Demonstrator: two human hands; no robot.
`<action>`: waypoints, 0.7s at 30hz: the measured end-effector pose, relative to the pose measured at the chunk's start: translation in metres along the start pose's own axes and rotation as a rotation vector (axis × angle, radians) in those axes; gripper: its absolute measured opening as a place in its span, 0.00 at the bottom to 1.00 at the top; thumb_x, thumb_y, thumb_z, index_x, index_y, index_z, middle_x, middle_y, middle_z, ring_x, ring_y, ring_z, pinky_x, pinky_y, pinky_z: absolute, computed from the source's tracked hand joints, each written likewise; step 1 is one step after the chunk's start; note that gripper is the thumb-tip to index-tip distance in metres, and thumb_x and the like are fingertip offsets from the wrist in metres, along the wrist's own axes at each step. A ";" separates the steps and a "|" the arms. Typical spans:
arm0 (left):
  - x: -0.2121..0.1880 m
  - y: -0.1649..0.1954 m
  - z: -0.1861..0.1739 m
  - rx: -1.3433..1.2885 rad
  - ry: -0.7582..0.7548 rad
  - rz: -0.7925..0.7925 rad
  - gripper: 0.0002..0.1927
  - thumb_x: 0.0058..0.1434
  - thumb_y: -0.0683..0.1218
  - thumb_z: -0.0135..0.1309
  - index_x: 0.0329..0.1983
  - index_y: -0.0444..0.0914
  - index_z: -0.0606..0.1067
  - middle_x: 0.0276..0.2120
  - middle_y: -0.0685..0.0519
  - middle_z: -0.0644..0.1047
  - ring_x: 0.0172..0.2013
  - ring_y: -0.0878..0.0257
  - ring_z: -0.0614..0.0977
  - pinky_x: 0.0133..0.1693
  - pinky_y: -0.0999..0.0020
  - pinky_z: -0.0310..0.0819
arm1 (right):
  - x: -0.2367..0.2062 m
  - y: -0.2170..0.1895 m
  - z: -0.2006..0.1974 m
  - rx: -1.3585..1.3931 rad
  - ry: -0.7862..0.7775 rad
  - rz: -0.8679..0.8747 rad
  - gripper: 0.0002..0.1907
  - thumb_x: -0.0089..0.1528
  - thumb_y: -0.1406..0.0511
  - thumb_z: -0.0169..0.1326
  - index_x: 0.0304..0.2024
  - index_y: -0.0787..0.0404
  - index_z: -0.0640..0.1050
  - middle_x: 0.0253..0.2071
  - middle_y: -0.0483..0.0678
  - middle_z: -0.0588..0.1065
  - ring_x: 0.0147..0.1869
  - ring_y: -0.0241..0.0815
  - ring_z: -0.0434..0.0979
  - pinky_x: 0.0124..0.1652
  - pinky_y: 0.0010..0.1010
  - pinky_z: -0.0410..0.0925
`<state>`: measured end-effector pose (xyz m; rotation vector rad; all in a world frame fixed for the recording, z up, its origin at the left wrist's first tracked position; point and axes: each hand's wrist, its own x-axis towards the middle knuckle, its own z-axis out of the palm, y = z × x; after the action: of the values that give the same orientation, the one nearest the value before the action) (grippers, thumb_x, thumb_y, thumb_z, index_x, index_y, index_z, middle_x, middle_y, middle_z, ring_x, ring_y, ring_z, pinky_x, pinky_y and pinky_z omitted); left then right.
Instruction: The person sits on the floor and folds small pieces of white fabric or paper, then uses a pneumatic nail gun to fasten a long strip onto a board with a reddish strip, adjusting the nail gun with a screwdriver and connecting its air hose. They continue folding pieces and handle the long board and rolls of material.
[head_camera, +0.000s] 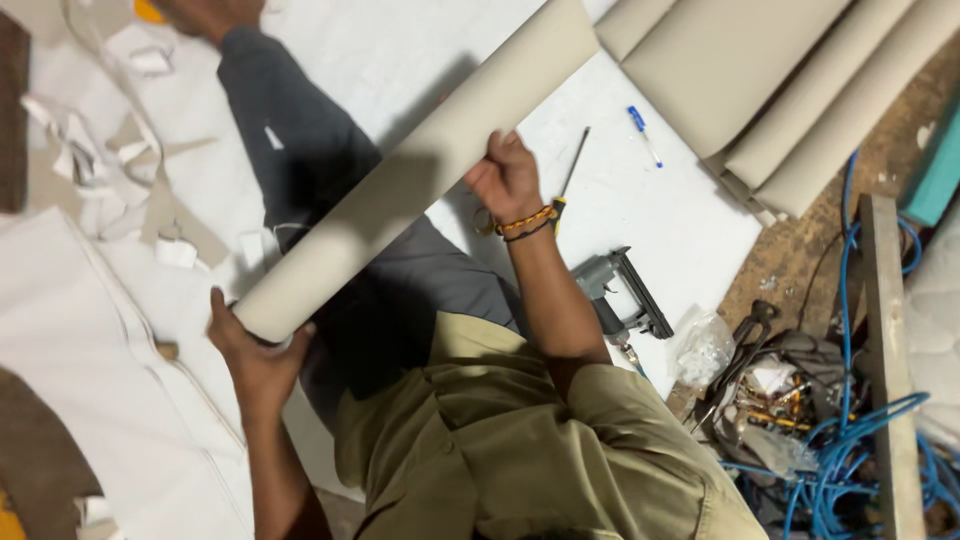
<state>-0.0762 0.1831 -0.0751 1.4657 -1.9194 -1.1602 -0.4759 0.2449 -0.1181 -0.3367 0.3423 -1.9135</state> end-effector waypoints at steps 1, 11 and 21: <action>0.002 -0.017 0.000 -0.229 -0.074 -0.021 0.51 0.55 0.41 0.64 0.76 0.36 0.47 0.61 0.36 0.62 0.57 0.47 0.71 0.54 0.55 0.71 | -0.004 0.001 0.003 0.010 -0.042 0.008 0.31 0.72 0.65 0.52 0.73 0.71 0.60 0.76 0.63 0.61 0.76 0.59 0.66 0.71 0.54 0.63; 0.024 -0.147 -0.019 -0.398 0.401 -0.225 0.12 0.79 0.47 0.48 0.54 0.32 0.70 0.49 0.43 0.75 0.46 0.57 0.78 0.45 0.62 0.78 | -0.026 -0.039 0.008 0.223 0.081 -0.157 0.28 0.70 0.64 0.50 0.69 0.73 0.62 0.61 0.66 0.70 0.62 0.58 0.73 0.60 0.50 0.69; 0.096 -0.039 -0.066 -0.524 0.341 -0.122 0.16 0.77 0.48 0.48 0.62 0.37 0.66 0.52 0.44 0.75 0.46 0.50 0.80 0.42 0.60 0.78 | -0.120 -0.107 -0.040 -0.626 0.272 0.346 0.21 0.64 0.69 0.61 0.58 0.69 0.72 0.50 0.55 0.78 0.49 0.44 0.83 0.44 0.35 0.81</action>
<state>-0.0358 0.0679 -0.0840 1.3847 -1.1974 -1.2492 -0.5401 0.3975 -0.1218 -0.3941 1.1159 -1.4738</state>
